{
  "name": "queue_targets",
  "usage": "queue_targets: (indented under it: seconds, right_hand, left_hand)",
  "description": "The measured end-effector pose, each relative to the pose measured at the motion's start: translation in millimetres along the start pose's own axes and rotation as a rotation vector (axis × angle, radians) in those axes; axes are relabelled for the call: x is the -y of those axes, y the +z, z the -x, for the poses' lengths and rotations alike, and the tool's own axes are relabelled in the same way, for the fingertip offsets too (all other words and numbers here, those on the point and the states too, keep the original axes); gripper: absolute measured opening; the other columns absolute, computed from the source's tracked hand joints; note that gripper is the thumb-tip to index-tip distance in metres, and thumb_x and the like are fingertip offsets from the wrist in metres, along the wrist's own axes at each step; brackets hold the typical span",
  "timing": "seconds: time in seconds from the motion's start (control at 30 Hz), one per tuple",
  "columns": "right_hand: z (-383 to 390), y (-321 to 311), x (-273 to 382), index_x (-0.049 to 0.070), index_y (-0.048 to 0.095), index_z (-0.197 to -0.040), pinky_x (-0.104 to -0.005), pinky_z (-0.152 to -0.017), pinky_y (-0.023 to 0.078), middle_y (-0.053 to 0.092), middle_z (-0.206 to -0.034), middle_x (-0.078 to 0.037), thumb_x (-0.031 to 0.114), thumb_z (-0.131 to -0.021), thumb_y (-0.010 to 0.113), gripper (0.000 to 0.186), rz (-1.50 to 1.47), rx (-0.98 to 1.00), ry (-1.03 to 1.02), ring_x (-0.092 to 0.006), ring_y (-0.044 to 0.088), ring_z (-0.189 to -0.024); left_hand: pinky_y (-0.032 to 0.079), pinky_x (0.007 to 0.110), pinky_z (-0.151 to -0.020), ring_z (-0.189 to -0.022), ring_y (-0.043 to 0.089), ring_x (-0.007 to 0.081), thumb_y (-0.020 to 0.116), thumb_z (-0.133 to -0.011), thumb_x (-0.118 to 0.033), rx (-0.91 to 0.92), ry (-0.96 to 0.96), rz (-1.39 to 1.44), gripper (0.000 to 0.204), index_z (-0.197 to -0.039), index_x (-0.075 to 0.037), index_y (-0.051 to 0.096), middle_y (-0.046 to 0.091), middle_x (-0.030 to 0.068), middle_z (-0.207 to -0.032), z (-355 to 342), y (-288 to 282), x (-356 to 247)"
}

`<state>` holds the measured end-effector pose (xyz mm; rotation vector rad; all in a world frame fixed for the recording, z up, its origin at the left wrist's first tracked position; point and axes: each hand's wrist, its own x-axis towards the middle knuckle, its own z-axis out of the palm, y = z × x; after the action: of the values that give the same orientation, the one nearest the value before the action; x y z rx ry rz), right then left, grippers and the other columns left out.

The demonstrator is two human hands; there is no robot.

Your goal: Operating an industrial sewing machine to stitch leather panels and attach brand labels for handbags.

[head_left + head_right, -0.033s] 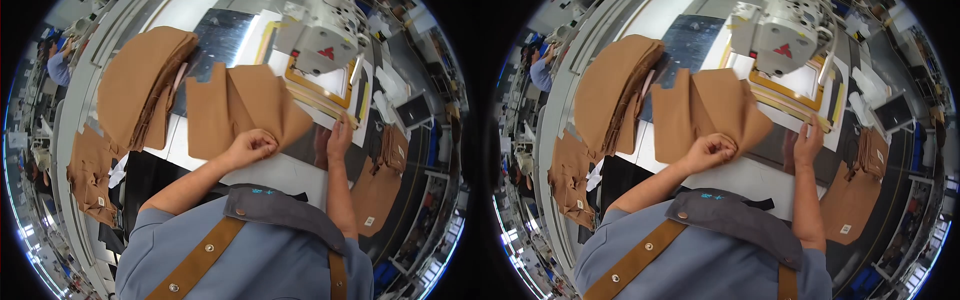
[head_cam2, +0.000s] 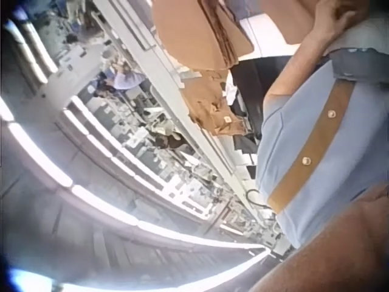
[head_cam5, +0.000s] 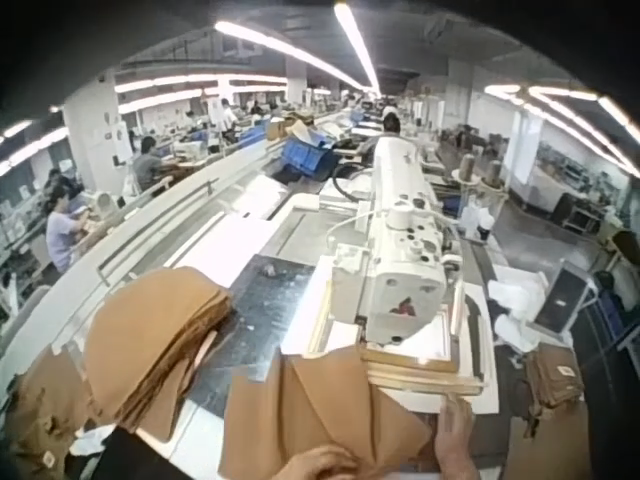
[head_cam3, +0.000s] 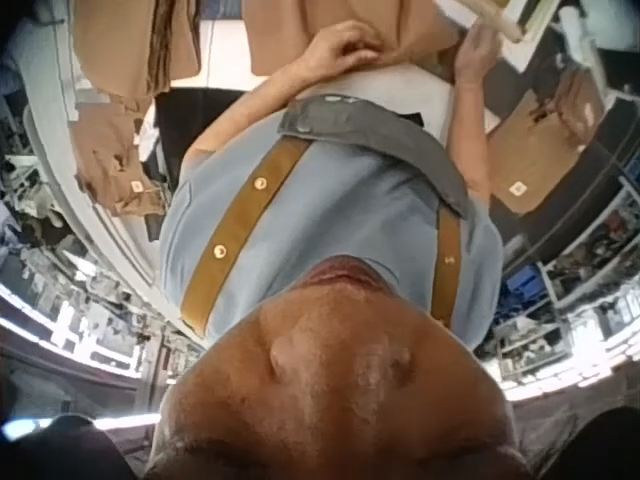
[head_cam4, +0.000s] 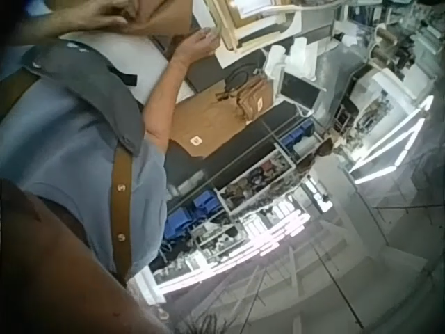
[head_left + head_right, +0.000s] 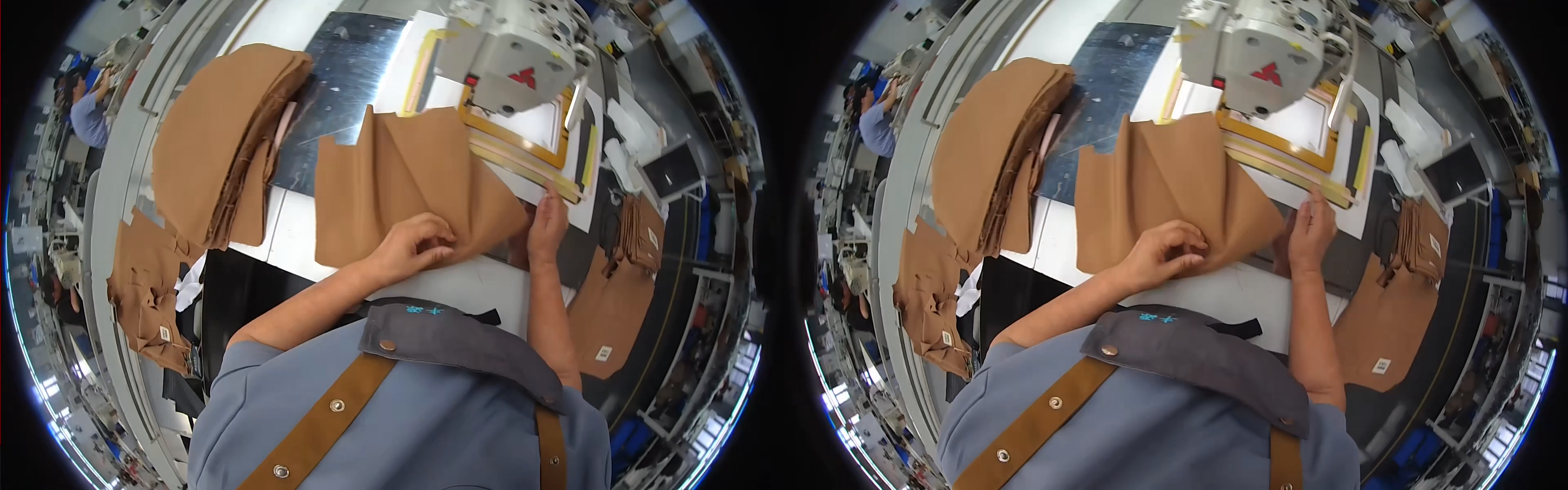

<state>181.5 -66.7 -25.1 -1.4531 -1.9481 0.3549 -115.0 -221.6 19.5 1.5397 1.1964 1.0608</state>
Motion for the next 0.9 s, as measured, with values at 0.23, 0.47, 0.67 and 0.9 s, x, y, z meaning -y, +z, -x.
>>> queue_targets:
  seconds: [0.23,0.47,0.67,0.9]
  right_hand:
    - [35,-41,36,0.000,0.056,-0.141,-0.0442,-0.094,0.053,0.068,-0.125,-0.025,0.025,-0.101,0.064,0.048,-0.353,0.129,0.141,-0.0393,0.068,-0.110]
    - [55,-80,15,0.005,0.065,-0.116,-0.0489,-0.076,0.054,0.074,-0.086,-0.019,0.029,-0.091,0.074,0.036,0.022,0.254,0.268,-0.0425,0.070,-0.082]
    - [46,-128,8,0.007,0.069,-0.096,-0.0398,-0.067,0.054,0.072,-0.080,-0.008,0.035,-0.088,0.079,0.031,0.313,0.340,0.485,-0.0283,0.071,-0.074]
    - [12,-67,-30,0.006,0.063,-0.126,-0.0461,-0.097,0.047,0.063,-0.125,-0.012,0.035,-0.089,0.079,0.050,0.233,-0.048,-0.002,-0.0322,0.059,-0.117]
  left_hand:
    - [0.031,0.051,-0.121,-0.147,0.042,0.0353,0.072,-0.093,-0.035,-0.004,0.094,-0.852,0.063,-0.148,-0.009,0.052,0.048,0.0162,-0.155,-1,-7,4]
    - [0.026,0.052,-0.122,-0.149,0.039,0.0372,0.078,-0.090,-0.032,-0.120,0.051,-0.856,0.068,-0.148,-0.009,0.052,0.045,0.0184,-0.159,-13,-43,24]
    - [0.035,0.054,-0.111,-0.136,0.050,0.0371,0.089,-0.079,-0.031,-0.320,-0.104,-0.894,0.054,-0.122,-0.009,0.065,0.055,0.0143,-0.148,-34,-57,44]
    - [0.053,0.027,-0.068,-0.069,0.061,0.0120,0.089,-0.081,-0.017,-0.271,-0.380,-0.646,0.041,-0.112,-0.005,0.065,0.072,0.0072,-0.098,-81,-31,8]
